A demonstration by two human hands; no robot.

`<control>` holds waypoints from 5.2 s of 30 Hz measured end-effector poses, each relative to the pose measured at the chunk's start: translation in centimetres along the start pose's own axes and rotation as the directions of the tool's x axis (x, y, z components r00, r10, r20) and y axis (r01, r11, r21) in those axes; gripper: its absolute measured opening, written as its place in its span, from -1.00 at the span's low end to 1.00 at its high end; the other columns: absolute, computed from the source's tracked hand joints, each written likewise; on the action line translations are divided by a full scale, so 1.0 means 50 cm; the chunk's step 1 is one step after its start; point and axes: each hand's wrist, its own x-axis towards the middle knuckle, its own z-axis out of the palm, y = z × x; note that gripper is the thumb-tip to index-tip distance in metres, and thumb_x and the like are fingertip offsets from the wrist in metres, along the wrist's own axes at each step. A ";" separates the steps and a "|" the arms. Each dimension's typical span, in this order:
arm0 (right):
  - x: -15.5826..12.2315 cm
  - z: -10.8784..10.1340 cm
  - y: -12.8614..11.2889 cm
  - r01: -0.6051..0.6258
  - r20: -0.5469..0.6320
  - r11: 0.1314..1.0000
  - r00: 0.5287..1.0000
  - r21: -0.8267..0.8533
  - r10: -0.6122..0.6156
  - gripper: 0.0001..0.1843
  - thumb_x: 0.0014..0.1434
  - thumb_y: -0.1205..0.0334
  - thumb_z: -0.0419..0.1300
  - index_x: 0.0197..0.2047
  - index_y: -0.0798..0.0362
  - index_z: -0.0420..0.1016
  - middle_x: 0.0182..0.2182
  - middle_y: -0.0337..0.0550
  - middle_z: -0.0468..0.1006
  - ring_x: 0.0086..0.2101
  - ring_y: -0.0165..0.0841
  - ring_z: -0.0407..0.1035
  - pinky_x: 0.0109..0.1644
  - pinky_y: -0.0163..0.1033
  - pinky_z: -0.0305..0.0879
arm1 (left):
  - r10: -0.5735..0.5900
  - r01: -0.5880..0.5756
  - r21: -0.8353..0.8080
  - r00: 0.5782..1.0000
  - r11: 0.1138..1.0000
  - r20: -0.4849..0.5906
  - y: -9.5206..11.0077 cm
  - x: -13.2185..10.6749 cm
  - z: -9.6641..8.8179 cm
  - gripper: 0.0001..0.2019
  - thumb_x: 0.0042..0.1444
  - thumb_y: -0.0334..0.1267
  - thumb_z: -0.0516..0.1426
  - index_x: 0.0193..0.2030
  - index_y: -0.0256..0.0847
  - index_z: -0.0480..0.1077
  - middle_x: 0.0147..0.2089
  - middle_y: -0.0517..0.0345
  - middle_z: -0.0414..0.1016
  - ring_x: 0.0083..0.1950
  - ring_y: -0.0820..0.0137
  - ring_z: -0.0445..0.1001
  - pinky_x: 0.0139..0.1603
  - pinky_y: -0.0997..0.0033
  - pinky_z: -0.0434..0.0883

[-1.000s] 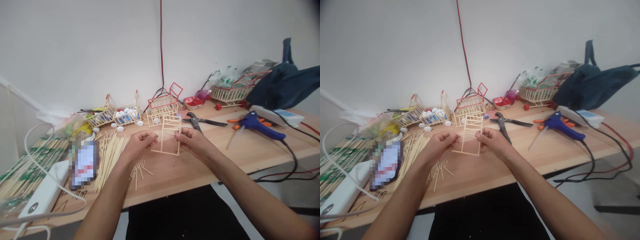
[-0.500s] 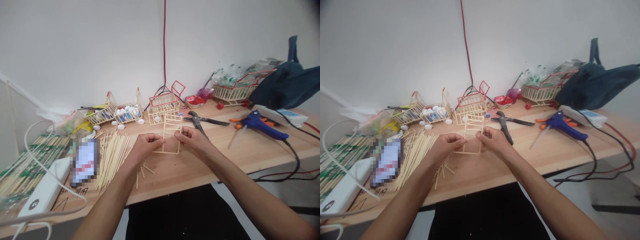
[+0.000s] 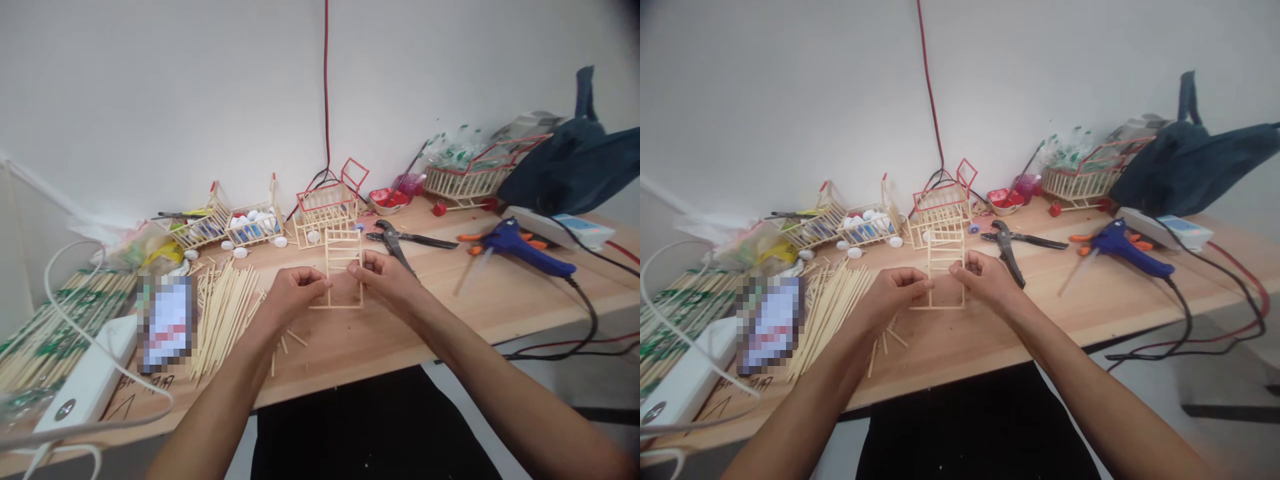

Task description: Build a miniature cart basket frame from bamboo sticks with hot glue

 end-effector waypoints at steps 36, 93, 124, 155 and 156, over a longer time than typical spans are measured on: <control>-0.008 0.008 -0.025 -0.041 -0.040 0.998 0.998 0.056 0.043 -0.69 0.04 -0.02 0.24 -0.35 0.06 0.39 -0.53 -0.32 0.37 -0.53 -0.48 0.17 -0.45 -0.34 0.03 | -0.016 0.016 -0.023 1.000 1.000 0.000 -0.010 0.006 0.010 -0.68 -0.13 -0.04 0.31 -0.49 -0.31 0.46 -0.59 0.21 0.39 -0.55 0.55 0.23 -0.49 0.52 0.17; 0.051 -0.054 -0.036 -0.046 0.016 0.977 0.999 0.208 0.044 -0.61 0.00 -0.07 0.31 -0.40 0.10 0.39 -0.50 -0.23 0.47 -0.55 -0.52 0.22 -0.48 -0.36 0.10 | 0.309 -0.411 0.083 0.524 0.908 -0.794 0.018 0.016 -0.122 -0.76 0.02 -0.17 0.24 -0.18 -0.21 0.46 -0.31 0.17 0.57 -0.34 0.44 0.49 -0.25 0.46 0.44; 0.114 0.006 -0.049 0.158 0.067 0.987 0.985 -0.007 -0.157 -0.69 0.02 -0.01 0.28 -0.42 0.07 0.36 -0.58 -0.26 0.43 -0.57 -0.46 0.27 -0.51 -0.35 0.17 | -0.001 -0.037 -0.361 0.995 0.932 -0.104 0.012 0.055 0.007 -0.52 -0.16 -0.09 0.36 -0.10 -0.27 0.45 -0.23 0.06 0.53 -0.23 0.42 0.44 -0.23 0.46 0.33; 0.088 -0.004 -0.070 0.135 0.019 0.991 0.991 -0.012 -0.135 -0.68 0.04 -0.02 0.24 -0.42 0.09 0.37 -0.55 -0.21 0.45 -0.61 -0.50 0.23 -0.54 -0.35 0.18 | 0.236 -0.177 0.182 0.890 0.967 -0.389 0.003 0.048 0.016 -0.81 0.00 -0.21 0.22 -0.26 -0.26 0.48 -0.28 0.08 0.56 -0.23 0.35 0.50 -0.22 0.41 0.35; 0.087 -0.003 -0.072 0.132 0.020 0.991 0.991 -0.010 -0.132 -0.68 0.03 -0.02 0.25 -0.43 0.08 0.37 -0.56 -0.22 0.45 -0.61 -0.50 0.23 -0.54 -0.35 0.19 | 0.221 -0.166 0.175 0.903 0.970 -0.368 0.002 0.049 0.017 -0.81 -0.01 -0.19 0.22 -0.29 -0.26 0.50 -0.30 0.09 0.57 -0.26 0.35 0.49 -0.26 0.42 0.34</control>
